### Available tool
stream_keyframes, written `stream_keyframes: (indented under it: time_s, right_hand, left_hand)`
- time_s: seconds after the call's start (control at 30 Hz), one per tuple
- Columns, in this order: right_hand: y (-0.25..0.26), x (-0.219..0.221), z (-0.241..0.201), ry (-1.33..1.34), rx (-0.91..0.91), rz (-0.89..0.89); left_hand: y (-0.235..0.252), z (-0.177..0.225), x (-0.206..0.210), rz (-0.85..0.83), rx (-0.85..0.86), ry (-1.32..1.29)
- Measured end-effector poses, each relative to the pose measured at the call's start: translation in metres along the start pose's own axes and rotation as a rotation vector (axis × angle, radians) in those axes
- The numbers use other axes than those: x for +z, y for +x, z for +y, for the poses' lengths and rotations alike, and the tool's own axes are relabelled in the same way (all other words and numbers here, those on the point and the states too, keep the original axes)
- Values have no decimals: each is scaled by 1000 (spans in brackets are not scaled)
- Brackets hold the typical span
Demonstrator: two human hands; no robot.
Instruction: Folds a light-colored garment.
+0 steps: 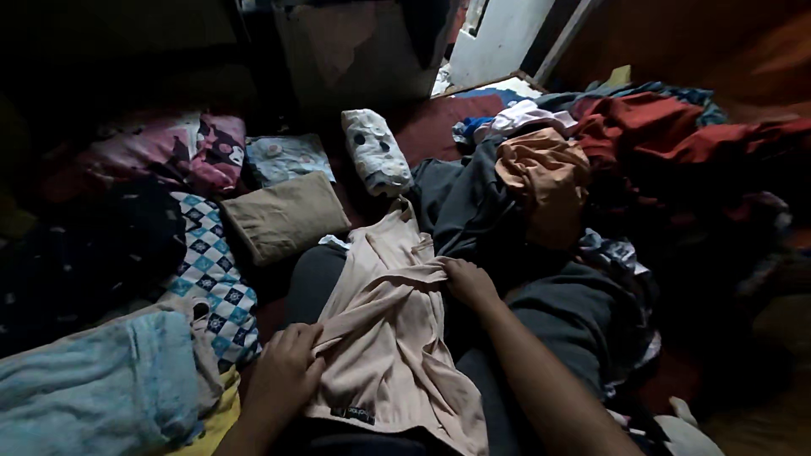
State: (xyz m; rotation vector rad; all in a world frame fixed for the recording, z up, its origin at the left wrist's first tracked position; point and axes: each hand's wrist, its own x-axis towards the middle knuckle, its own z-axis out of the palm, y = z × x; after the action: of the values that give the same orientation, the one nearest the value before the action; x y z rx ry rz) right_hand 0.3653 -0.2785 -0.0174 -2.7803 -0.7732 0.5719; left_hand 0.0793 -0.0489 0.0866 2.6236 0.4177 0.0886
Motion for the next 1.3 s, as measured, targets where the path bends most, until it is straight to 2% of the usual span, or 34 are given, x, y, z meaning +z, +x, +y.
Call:
stream_keyframes:
  time_s: [0.13, 0.23, 0.37, 0.47, 0.57, 0.63, 0.73, 0.83, 0.9, 1.0, 1.07, 1.17, 1.3]
  right_hand:
    - [-3, -32, 1, 214, -5, 25]
    - [-11, -61, 8, 603, -28, 39]
    - [-20, -99, 16, 1261, -209, 75]
    - [-19, -123, 15, 1496, -403, 82]
    - [-15, -137, 9, 1548, -570, 115]
    - [-11, -140, 6, 1549, -608, 120]
    - [-5, -142, -2, 1486, -554, 138]
    - [-2, -146, -16, 1190, -297, 310]
    - [1, -148, -23, 1019, -201, 425]
    - [8, -146, -20, 864, -197, 543]
    - [12, -142, -13, 871, -213, 570]
    - [12, -140, -10, 970, -211, 581]
    - [31, -135, -10, 1231, 51, 448]
  left_hand:
    - [-13, -5, 11, 229, 89, -32]
    - [-16, -9, 20, 370, 137, -35]
    - [-17, -13, 23, 428, 128, -48]
    - [-18, -17, 24, 451, 110, -43]
    - [-20, -19, 25, 464, 78, -74]
    - [-21, -18, 25, 445, -1, -156]
    - [-22, -14, 21, 396, -151, -302]
    - [-22, -21, 20, 309, -188, -470]
    - [-14, -23, 15, 154, -269, -573]
    - [3, -23, 2, -65, -359, -485]
    - [11, -28, 0, -145, -318, -442]
    - [14, -37, 0, -129, -177, -488]
    - [10, -43, 4, -13, -285, -690]
